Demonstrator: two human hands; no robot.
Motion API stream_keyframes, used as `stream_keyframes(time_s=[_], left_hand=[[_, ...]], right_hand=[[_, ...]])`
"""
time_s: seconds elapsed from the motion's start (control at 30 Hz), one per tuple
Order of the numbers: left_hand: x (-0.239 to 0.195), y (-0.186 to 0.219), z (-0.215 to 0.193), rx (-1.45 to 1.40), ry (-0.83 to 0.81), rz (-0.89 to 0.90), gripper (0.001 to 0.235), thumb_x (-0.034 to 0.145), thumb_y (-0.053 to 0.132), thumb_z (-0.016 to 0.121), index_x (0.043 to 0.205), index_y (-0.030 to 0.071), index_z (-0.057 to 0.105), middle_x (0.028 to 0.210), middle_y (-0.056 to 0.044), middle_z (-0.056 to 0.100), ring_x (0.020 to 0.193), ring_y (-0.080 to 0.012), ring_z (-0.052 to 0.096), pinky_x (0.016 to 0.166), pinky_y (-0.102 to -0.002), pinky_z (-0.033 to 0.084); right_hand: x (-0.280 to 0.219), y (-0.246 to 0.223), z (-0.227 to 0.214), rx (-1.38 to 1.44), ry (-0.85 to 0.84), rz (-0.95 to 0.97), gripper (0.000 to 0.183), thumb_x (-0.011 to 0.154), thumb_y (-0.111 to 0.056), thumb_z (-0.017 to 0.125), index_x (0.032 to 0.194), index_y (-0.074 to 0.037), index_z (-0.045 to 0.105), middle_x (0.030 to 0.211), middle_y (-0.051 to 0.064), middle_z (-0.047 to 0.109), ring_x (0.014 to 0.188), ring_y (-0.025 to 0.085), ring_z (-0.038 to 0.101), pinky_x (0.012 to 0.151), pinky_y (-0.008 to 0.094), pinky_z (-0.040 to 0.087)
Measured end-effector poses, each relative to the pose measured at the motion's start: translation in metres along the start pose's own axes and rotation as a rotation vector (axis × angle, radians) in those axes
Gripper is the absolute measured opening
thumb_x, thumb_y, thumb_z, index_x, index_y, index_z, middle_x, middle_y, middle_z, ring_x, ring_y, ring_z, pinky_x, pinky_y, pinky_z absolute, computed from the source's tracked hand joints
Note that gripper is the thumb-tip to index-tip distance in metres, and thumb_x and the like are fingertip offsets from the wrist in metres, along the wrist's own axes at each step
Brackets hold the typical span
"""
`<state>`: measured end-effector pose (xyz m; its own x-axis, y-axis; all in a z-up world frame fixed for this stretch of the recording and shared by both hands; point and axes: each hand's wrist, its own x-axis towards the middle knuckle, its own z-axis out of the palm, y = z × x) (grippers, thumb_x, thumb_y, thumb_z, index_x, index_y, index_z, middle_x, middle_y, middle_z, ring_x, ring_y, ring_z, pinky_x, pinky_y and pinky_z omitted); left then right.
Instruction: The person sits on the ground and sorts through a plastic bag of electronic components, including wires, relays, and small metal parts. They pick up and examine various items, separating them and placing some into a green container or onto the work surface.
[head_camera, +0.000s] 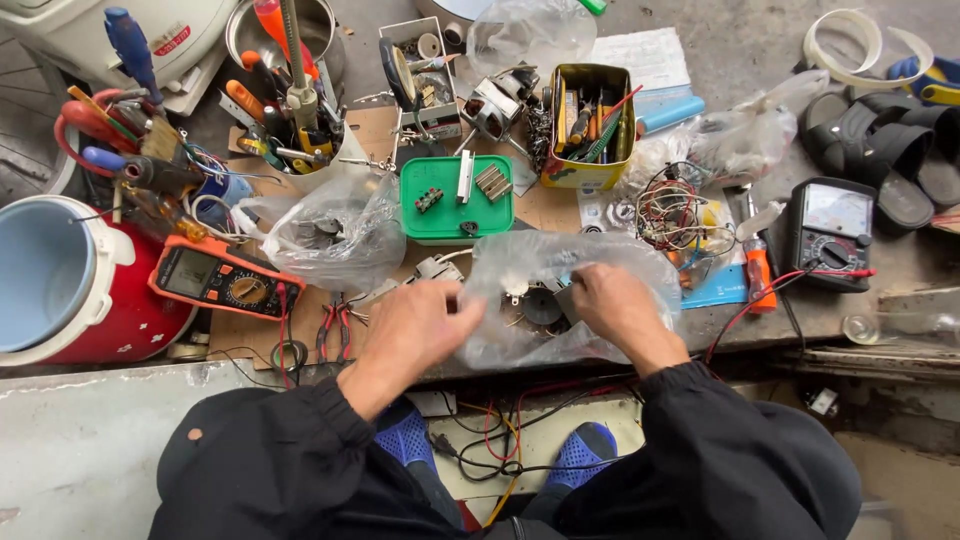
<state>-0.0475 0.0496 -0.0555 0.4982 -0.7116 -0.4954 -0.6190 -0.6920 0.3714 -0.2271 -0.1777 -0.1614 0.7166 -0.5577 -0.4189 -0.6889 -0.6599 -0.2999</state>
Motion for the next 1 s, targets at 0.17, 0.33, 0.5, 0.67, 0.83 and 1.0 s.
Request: stream_keyframes(time_s=[0.17, 0.33, 0.5, 0.67, 0.83, 1.0], left_hand=[[0.031, -0.006, 0.006, -0.827, 0.278, -0.031, 0.037, 0.087, 0.053, 0.086, 0.076, 0.019, 0.080, 0.059, -0.004, 0.074, 0.063, -0.0146, 0.076, 0.067, -0.028, 0.059], [0.044, -0.011, 0.022, -1.013, 0.246, 0.030, 0.041, 0.092, 0.055, 0.086, 0.085, 0.015, 0.081, 0.063, -0.005, 0.077, 0.064, -0.0129, 0.080, 0.066, -0.025, 0.062], [0.043, -0.010, 0.022, -1.088, 0.223, 0.047, 0.042, 0.095, 0.055, 0.082, 0.092, 0.013, 0.082, 0.067, -0.006, 0.079, 0.068, -0.0129, 0.082, 0.074, -0.026, 0.064], [0.021, 0.003, 0.009, -1.367, 0.182, 0.066, 0.039, 0.101, 0.039, 0.080, 0.106, 0.000, 0.079, 0.080, -0.008, 0.078, 0.077, -0.0128, 0.075, 0.084, -0.031, 0.064], [0.019, 0.000, 0.009, -1.370, 0.186, 0.102, 0.039, 0.101, 0.040, 0.078, 0.107, 0.001, 0.077, 0.079, -0.010, 0.079, 0.077, -0.0135, 0.076, 0.084, -0.031, 0.064], [0.009, -0.004, 0.011, -1.372, 0.186, 0.074, 0.036, 0.104, 0.038, 0.077, 0.109, 0.002, 0.078, 0.083, -0.007, 0.079, 0.079, -0.0115, 0.073, 0.085, -0.029, 0.063]], right_hand=[[0.033, -0.019, 0.033, 0.108, 0.247, -0.063, 0.032, 0.099, -0.040, 0.074, 0.111, -0.012, 0.082, 0.104, 0.026, 0.080, 0.111, 0.050, 0.076, 0.098, 0.064, 0.060], [0.052, -0.026, 0.054, -0.107, 0.292, -0.087, 0.036, 0.096, -0.044, 0.072, 0.101, -0.010, 0.078, 0.095, 0.021, 0.080, 0.101, 0.044, 0.079, 0.091, 0.058, 0.062], [0.028, -0.028, 0.043, -0.069, 0.212, -0.022, 0.040, 0.106, -0.046, 0.056, 0.103, -0.011, 0.075, 0.099, 0.023, 0.082, 0.105, 0.046, 0.080, 0.092, 0.061, 0.062], [-0.026, -0.038, 0.013, 0.634, 0.448, -0.005, 0.026, 0.104, -0.021, 0.066, 0.123, -0.013, 0.082, 0.109, 0.018, 0.085, 0.113, 0.035, 0.081, 0.104, 0.052, 0.060], [-0.052, -0.053, -0.007, 1.013, 0.483, 0.053, 0.019, 0.102, -0.016, 0.070, 0.113, -0.006, 0.081, 0.097, 0.012, 0.081, 0.093, 0.020, 0.075, 0.099, 0.043, 0.062], [-0.084, -0.066, -0.026, 1.460, 0.401, 0.039, 0.021, 0.100, -0.002, 0.064, 0.119, 0.003, 0.071, 0.113, 0.021, 0.082, 0.102, 0.028, 0.080, 0.106, 0.052, 0.064]])
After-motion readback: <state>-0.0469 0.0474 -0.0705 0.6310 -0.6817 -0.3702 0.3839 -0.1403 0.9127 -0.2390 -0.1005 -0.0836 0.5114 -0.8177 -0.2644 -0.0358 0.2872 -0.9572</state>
